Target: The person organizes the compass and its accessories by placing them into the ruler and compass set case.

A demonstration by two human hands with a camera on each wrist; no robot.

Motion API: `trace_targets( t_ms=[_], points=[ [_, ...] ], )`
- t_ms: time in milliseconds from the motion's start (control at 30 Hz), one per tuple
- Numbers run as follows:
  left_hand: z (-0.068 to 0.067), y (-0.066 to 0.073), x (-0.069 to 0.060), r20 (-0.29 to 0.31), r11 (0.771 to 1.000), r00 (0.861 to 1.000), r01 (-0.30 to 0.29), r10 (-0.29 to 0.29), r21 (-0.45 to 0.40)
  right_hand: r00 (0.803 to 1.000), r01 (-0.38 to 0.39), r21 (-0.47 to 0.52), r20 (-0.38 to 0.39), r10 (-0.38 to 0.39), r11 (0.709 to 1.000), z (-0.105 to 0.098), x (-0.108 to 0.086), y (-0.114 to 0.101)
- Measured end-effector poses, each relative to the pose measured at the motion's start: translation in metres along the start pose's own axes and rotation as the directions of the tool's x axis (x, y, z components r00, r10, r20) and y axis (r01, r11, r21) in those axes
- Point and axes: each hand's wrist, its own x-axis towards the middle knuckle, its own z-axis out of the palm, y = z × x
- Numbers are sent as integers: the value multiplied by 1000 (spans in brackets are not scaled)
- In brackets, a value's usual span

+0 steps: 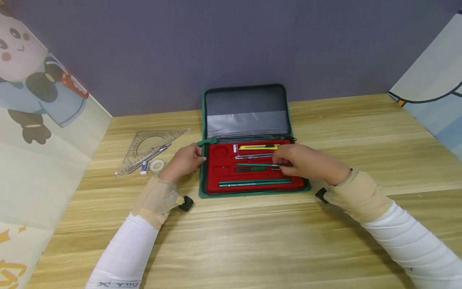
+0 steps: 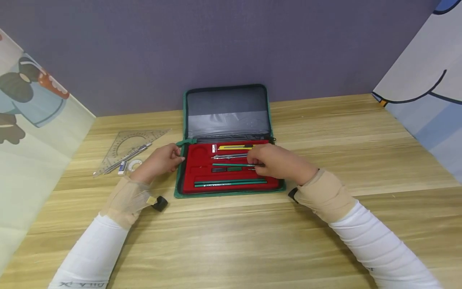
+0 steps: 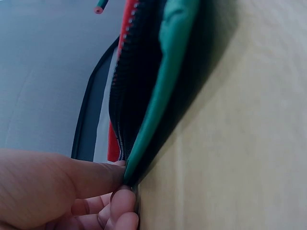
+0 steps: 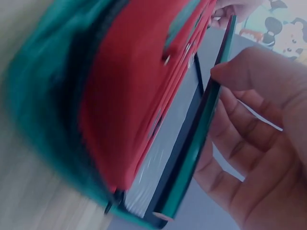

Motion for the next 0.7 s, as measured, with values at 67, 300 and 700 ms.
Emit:
trace_targets(
  t_ms=[67,300,700],
  points=[
    [0,-1,-1,1,1000,1000,-2,2,0,1000,15,15,9,-15,1000,4,5,-3],
    [0,-1,0,8,1000,1000,12,-12,-5,998,58,5,34,-58,998,13,21,-17],
    [0,0,-1,3,1000,1000,10,-10,2,996,39,8,86,-39,999,24,31,-27]
  ],
)
